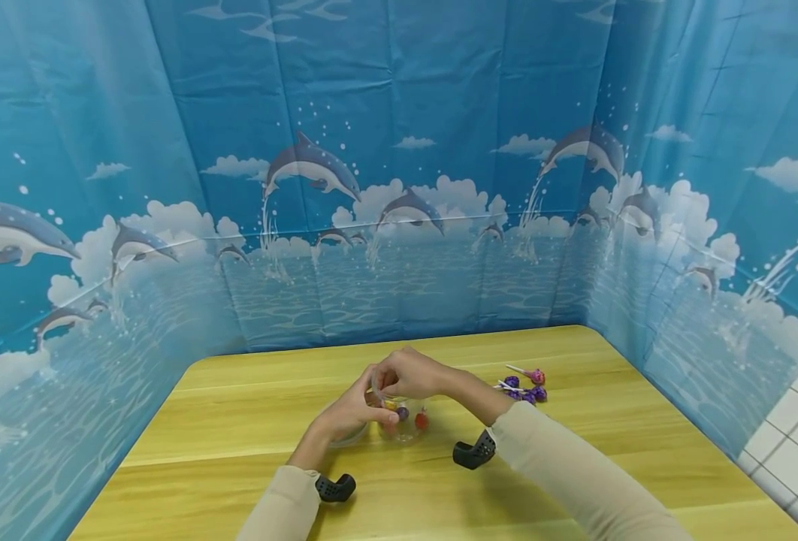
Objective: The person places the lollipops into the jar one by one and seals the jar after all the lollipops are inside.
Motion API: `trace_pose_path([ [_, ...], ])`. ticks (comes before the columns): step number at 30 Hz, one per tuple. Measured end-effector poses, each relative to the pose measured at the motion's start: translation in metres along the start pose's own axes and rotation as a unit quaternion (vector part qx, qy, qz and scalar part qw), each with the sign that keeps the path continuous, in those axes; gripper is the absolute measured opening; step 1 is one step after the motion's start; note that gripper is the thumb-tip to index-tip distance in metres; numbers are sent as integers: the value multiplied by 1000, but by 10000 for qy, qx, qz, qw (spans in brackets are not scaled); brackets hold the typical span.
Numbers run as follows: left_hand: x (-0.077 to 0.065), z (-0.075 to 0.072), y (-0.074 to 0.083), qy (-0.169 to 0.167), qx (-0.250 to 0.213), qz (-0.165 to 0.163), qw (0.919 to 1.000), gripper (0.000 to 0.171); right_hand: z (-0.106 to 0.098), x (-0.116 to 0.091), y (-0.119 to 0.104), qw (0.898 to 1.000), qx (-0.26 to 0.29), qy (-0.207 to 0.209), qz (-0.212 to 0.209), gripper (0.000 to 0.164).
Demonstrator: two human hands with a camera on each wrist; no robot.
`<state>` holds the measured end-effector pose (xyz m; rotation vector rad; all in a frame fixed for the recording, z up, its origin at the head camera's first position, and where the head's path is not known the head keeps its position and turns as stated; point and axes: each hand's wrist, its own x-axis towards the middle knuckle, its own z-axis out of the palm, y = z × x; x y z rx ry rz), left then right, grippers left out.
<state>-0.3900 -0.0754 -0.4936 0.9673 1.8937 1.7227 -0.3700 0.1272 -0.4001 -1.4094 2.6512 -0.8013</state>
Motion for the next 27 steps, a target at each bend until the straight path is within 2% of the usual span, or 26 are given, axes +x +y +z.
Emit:
trace_pose_path([
  [7, 0, 1, -1, -6, -51, 31, 10000, 74, -10, -8, 3, 9994, 289, 120, 126, 9],
  [14, 0, 0, -2, 165, 391, -20, 9991, 86, -29, -25, 8, 9967, 502, 542, 322, 15],
  [19, 1, 0, -1, 220, 522, -12, 9984, 87, -42, -39, 13, 9939, 603, 753, 541, 14],
  [27, 2, 1, -1, 327, 417, -77, 9986, 85, -56, -66, 24, 9884, 658, 1055, 872, 15],
])
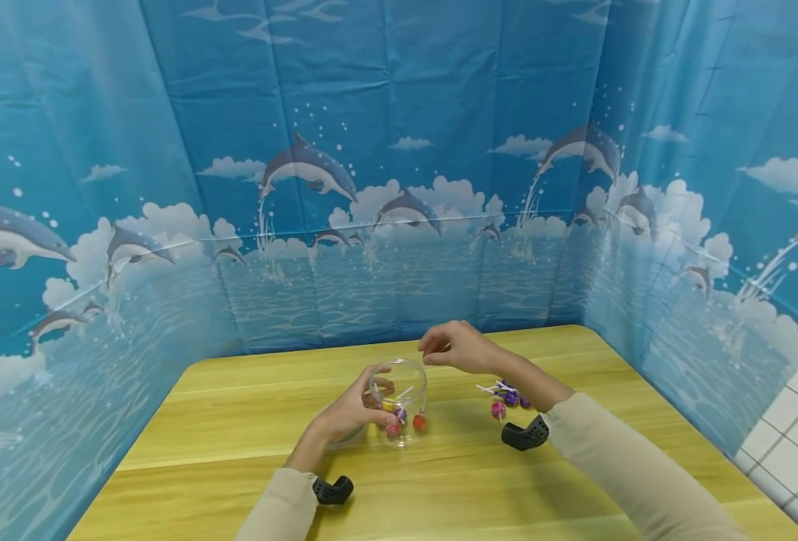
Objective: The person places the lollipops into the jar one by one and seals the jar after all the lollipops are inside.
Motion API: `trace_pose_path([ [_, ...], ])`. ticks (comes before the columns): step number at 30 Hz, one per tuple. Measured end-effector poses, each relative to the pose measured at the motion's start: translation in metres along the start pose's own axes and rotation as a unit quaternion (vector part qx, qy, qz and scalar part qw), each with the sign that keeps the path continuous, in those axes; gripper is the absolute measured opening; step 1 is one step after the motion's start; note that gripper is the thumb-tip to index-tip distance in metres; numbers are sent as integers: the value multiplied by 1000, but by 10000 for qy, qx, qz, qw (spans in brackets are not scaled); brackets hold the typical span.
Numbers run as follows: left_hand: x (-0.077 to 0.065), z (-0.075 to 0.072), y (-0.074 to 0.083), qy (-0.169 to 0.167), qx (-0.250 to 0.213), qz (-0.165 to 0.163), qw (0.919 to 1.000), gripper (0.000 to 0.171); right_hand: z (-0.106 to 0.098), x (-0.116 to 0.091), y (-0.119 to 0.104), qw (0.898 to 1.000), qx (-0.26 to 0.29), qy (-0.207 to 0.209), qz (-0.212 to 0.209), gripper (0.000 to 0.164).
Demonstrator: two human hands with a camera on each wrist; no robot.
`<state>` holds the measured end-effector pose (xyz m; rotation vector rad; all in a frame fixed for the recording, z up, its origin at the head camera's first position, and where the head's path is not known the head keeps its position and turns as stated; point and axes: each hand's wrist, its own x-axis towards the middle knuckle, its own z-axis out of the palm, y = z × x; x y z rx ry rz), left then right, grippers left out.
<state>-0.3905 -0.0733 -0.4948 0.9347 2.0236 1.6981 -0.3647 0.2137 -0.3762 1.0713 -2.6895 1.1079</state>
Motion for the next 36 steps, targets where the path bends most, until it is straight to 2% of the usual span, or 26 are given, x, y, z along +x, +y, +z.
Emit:
trace_pose_path([
  [19, -4, -2, -2, -12, 40, 0, 10000, 86, -30, -37, 43, 9966, -255, 576, 527, 15],
  [36, -2, -2, -2, -45, 34, -19, 10000, 85, -41, -64, 96, 9855, -333, 1090, 1261, 25],
])
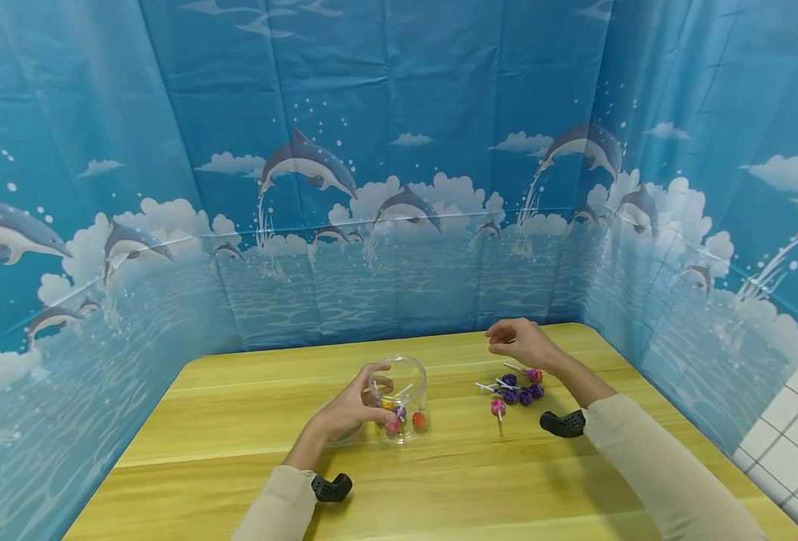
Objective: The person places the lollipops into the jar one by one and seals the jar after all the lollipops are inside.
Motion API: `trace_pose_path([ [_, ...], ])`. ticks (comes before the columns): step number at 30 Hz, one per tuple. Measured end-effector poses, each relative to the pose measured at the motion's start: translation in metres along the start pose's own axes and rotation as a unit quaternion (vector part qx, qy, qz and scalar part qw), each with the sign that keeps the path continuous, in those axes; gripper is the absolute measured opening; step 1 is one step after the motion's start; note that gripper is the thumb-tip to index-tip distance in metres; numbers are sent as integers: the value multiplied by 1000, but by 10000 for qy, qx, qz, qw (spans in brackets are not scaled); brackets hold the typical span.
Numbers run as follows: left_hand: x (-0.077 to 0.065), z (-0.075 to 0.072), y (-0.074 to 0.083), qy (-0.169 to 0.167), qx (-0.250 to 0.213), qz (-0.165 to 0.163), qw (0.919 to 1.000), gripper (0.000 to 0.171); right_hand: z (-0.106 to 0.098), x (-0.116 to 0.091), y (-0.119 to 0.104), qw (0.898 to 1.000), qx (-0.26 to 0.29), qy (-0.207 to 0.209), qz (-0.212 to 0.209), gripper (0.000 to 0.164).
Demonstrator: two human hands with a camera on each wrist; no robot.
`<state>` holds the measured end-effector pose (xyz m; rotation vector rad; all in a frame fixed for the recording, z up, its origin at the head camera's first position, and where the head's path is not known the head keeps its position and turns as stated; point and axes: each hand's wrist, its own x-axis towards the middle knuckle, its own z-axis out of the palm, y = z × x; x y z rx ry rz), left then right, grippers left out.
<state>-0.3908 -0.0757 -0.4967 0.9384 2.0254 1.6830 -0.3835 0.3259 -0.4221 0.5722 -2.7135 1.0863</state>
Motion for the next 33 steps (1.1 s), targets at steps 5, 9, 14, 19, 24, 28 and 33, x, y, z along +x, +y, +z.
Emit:
trace_pose_path([
  [5, 0, -1, 2, -11, -18, 10, 10000, 85, -3, -1, 12, 9997, -182, 111, 118, 25],
  [9, 0, -1, 3, 6, 3, 4, 10000, 85, -3, -1, 21, 9993, -256, 166, 192, 26],
  [14, 1, 0, 3, -8, -8, 21, 10000, 83, 1, -1, 33, 9987, -323, 239, 329, 26],
  [19, 0, 1, 3, -33, -94, 46, 9999, 83, 7, -2, 51, 9967, -478, 333, 557, 24],
  [24, 0, 1, 4, -23, -100, 35, 9999, 83, 13, -6, 65, 9950, -580, 310, 757, 26],
  [28, -1, 0, 3, -11, -82, 19, 10000, 84, 17, -8, 72, 9937, -623, 242, 896, 30],
  [33, -1, -1, 2, -34, -90, 20, 10000, 83, 22, -9, 75, 9921, -767, 260, 963, 29],
])
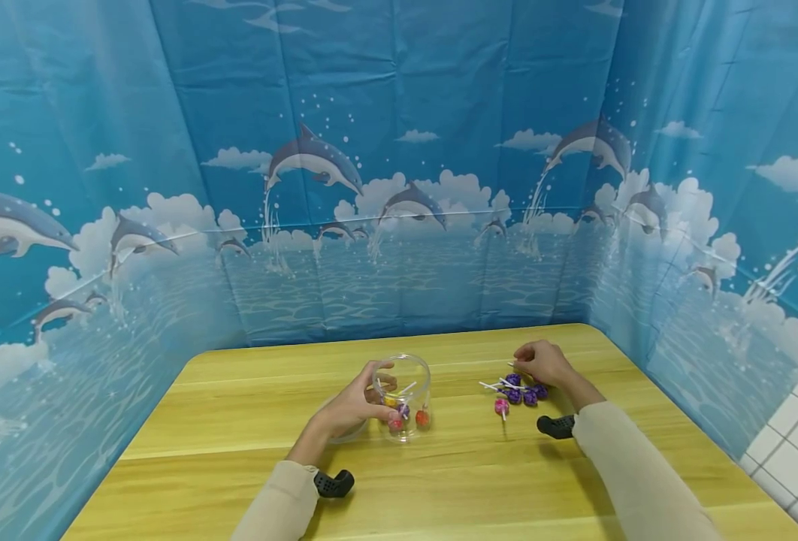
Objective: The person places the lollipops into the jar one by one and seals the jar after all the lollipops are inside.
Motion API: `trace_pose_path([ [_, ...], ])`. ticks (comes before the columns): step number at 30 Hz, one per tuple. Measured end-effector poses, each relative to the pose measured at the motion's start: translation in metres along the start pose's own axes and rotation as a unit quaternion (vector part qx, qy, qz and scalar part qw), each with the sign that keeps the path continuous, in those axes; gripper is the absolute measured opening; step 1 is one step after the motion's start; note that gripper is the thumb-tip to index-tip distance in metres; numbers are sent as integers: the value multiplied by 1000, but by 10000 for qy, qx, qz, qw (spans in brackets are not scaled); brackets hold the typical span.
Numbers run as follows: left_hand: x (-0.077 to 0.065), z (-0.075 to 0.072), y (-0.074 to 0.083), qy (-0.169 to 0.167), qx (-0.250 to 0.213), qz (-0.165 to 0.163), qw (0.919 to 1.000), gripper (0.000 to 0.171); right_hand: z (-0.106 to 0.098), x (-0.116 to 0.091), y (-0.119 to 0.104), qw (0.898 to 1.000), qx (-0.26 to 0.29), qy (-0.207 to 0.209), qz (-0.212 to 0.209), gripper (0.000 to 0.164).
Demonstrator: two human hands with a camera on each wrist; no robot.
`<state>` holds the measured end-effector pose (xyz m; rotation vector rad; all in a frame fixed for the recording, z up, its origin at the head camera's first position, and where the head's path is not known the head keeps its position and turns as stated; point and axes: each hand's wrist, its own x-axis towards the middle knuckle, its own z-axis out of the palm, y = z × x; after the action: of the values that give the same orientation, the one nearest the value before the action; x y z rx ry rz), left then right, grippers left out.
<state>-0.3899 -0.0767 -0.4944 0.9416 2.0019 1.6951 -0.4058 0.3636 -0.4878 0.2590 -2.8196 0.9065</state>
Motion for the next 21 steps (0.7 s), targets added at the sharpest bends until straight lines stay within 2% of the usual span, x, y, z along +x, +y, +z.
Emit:
trace_pose_path([
  [5, 1, -1, -1, 0, 0, -31, 10000, 83, 5, 1, 1, 9999, -134, -33, 14, 26],
  [13, 3, -2, -1, -7, 26, -16, 10000, 83, 6, 6, 0, 9973, -668, -122, -290, 19],
  [18, 2, -2, -1, -39, 62, 8, 10000, 83, 4, 5, -2, 9973, -629, -161, -337, 18],
  [21, 2, -2, -1, -47, 91, 20, 9999, 83, -1, 5, -5, 9977, -498, 15, -463, 19],
])
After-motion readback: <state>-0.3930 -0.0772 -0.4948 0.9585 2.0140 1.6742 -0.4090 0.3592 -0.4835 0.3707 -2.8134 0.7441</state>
